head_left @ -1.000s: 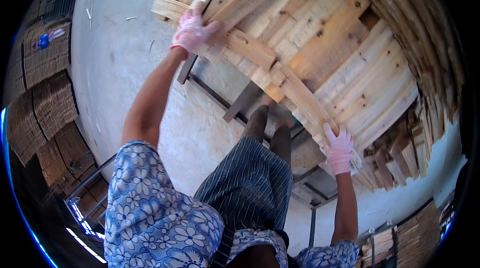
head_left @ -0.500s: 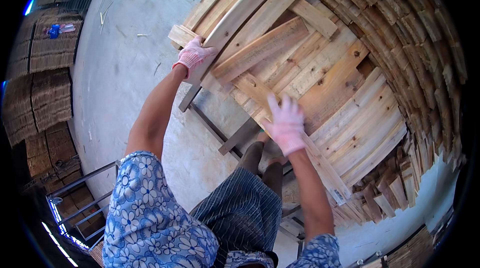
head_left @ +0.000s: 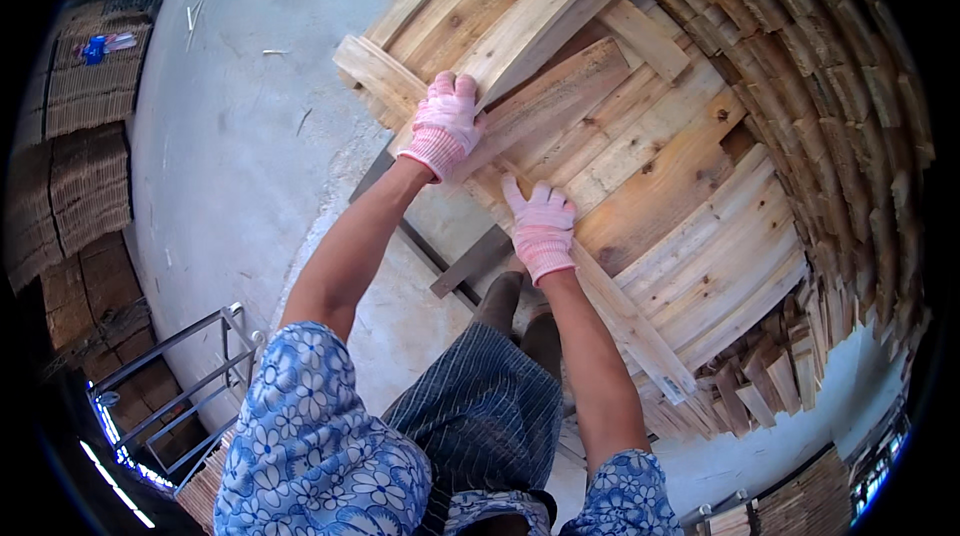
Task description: The person stacks wooden planks onto a metal rack in a workshop. They repeatedly pick up planks from a pile on the floor and place them onto the rack, arranging them in layers.
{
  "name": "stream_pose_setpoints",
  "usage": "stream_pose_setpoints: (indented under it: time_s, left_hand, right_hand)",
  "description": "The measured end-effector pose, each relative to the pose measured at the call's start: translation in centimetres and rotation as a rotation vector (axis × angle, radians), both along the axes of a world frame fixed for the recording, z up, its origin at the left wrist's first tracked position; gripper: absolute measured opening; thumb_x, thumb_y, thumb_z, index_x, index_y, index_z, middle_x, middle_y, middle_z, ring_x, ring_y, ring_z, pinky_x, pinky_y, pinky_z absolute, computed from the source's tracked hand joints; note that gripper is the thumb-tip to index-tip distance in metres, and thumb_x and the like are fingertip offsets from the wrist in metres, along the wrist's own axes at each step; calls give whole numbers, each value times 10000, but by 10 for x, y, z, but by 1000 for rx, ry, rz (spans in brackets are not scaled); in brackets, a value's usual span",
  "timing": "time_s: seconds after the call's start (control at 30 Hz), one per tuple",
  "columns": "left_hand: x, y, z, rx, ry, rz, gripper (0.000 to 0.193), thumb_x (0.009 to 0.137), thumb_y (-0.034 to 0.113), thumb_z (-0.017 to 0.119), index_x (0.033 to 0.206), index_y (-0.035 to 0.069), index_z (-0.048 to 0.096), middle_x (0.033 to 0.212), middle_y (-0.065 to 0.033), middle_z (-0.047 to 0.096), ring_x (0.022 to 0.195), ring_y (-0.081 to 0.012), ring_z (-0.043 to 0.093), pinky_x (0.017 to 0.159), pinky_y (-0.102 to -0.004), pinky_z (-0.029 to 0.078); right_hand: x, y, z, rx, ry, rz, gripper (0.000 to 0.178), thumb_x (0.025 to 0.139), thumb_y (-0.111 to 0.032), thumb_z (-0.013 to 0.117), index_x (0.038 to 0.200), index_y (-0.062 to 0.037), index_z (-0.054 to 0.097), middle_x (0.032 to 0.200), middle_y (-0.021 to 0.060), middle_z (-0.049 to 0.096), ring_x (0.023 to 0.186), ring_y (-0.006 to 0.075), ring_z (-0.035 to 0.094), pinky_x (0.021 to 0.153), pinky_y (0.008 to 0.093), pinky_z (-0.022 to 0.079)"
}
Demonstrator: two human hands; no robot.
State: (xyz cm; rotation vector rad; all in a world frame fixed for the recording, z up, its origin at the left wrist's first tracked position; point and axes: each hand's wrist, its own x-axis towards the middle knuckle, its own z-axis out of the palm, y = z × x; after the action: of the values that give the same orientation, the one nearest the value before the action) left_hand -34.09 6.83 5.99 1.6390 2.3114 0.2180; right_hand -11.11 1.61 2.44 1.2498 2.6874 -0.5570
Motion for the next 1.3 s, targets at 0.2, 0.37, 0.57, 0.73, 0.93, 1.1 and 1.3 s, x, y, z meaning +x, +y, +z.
stream_pose_setpoints:
  time_s: [0.2,0.37,0.57,0.73,0.93,1.1,1.3]
  left_hand:
    - [26,14,17,-231,67,-20,888,781,320,835,1531,195,377,1391,-291,473,1297,-489,487,1067,-533,449]
    - [5,14,39,-192,-149,49,845,790,314,818,1524,186,419,1335,-282,513,1228,-468,546,1040,-509,486]
    - [110,-73,73,-206,-932,72,974,834,296,823,1595,158,230,1393,-210,512,1307,-335,541,1113,-430,462]
    - [161,-104,45,-380,-1026,-245,652,881,299,779,1439,93,511,1278,-176,595,1286,-352,533,1059,-438,469]
    - [104,14,4,-338,202,-115,815,880,445,738,1572,228,366,1434,-305,461,1358,-492,453,1132,-553,390]
    - [109,25,11,-349,-126,-120,839,843,269,762,1582,261,366,1255,-261,542,1211,-429,564,1005,-485,501]
    - [27,32,20,-52,-83,-181,888,818,222,788,1597,277,366,1306,-285,530,1186,-446,564,1023,-480,495]
  right_hand:
    - [17,19,11,-190,230,-237,600,891,-378,725,1443,-246,529,1286,166,572,1186,377,552,981,539,452]
    - [28,2,23,-493,667,-515,556,917,-300,719,1425,-152,547,1310,192,570,1204,421,549,1046,491,450]
    - [57,18,49,-964,1372,-1093,678,955,-312,729,1494,-18,438,1353,149,584,1181,240,597,1021,394,491]
    - [114,35,64,-938,1041,-1107,822,918,-188,731,1591,-24,289,1376,115,545,1144,239,586,1016,366,483]
    - [233,83,73,-481,143,-758,927,876,-170,756,1647,-260,249,1301,213,539,1236,379,546,1050,431,487]
    - [280,185,66,-84,-438,-339,843,905,-201,701,1627,-321,283,1331,226,504,1245,418,548,1065,484,458]
    - [315,202,21,-62,-367,-319,856,902,-165,671,1628,-355,260,1432,229,470,1315,426,491,1114,531,400]
